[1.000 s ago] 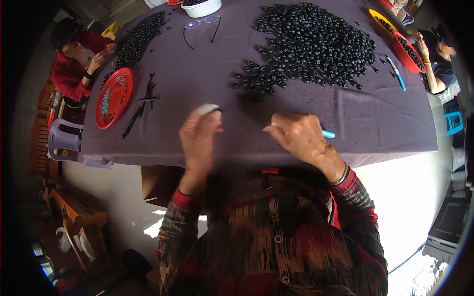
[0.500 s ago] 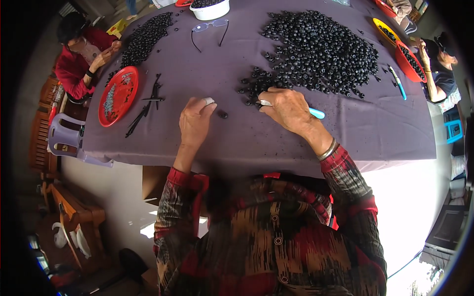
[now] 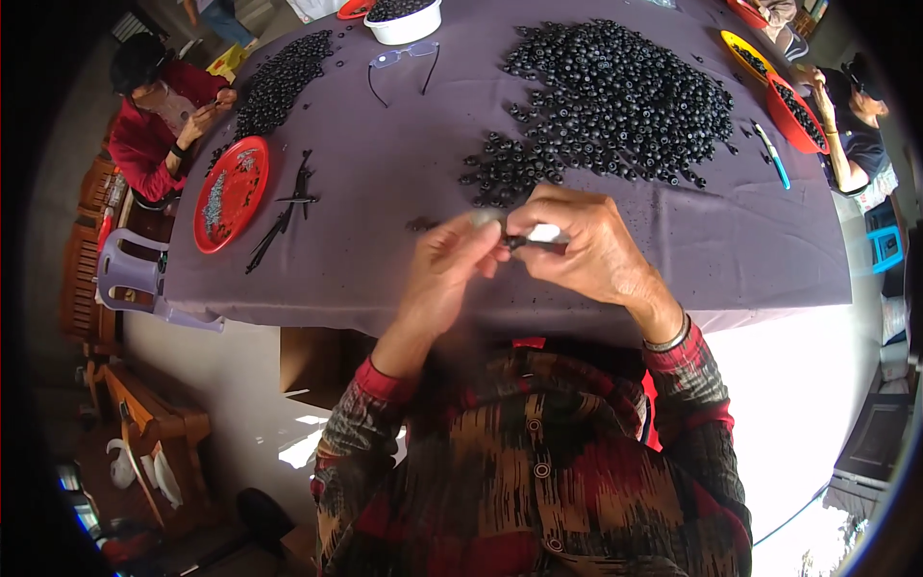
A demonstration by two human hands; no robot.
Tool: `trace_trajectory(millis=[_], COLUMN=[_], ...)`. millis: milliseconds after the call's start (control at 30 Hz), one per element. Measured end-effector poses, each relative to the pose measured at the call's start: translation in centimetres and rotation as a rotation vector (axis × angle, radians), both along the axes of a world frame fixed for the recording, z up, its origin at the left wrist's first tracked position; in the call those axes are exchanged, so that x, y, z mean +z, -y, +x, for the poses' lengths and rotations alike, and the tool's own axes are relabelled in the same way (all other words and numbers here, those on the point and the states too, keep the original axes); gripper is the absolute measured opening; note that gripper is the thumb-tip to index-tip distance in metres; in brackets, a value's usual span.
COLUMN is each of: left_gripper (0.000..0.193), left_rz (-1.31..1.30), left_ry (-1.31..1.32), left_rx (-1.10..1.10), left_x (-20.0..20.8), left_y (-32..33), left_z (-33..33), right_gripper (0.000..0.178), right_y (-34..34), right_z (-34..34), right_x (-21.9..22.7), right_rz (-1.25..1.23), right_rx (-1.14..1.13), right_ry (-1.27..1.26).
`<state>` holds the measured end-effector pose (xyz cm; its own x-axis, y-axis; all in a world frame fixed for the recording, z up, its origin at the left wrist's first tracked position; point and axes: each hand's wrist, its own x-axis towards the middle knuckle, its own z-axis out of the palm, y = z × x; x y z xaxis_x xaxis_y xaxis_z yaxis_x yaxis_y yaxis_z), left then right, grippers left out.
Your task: The person repeatedly picks up small black components from the table, scrapes each piece using a handheld tool while holding it by hand, and sets the pieces on the table.
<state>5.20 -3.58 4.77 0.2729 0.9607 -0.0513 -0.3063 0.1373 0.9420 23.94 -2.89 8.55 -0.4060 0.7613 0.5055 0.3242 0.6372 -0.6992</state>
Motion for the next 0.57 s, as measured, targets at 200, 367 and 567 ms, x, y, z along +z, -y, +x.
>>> trace_trajectory(millis=[200, 367, 567], left_gripper=[0.012, 0.016, 0.025], left_rz=[0.022, -0.068, -0.085], left_ry=[0.167, 0.310, 0.350], left_rx=[-0.059, -0.132, -0.272], left_x=[-0.5, 0.0, -1.3], left_y=[1.5, 1.6, 1.7], left_z=[1.5, 1.8, 0.9], right_gripper=[0.027, 0.023, 0.024], right_y=[1.4, 1.6, 2.2], right_z=[0.4, 0.9, 1.3], right_x=[-0.2, -0.4, -0.1], right_rz=[-0.025, -0.078, -0.114], right_rx=[-0.015, 0.064, 0.104], right_ry=[-0.009, -0.087, -0.082])
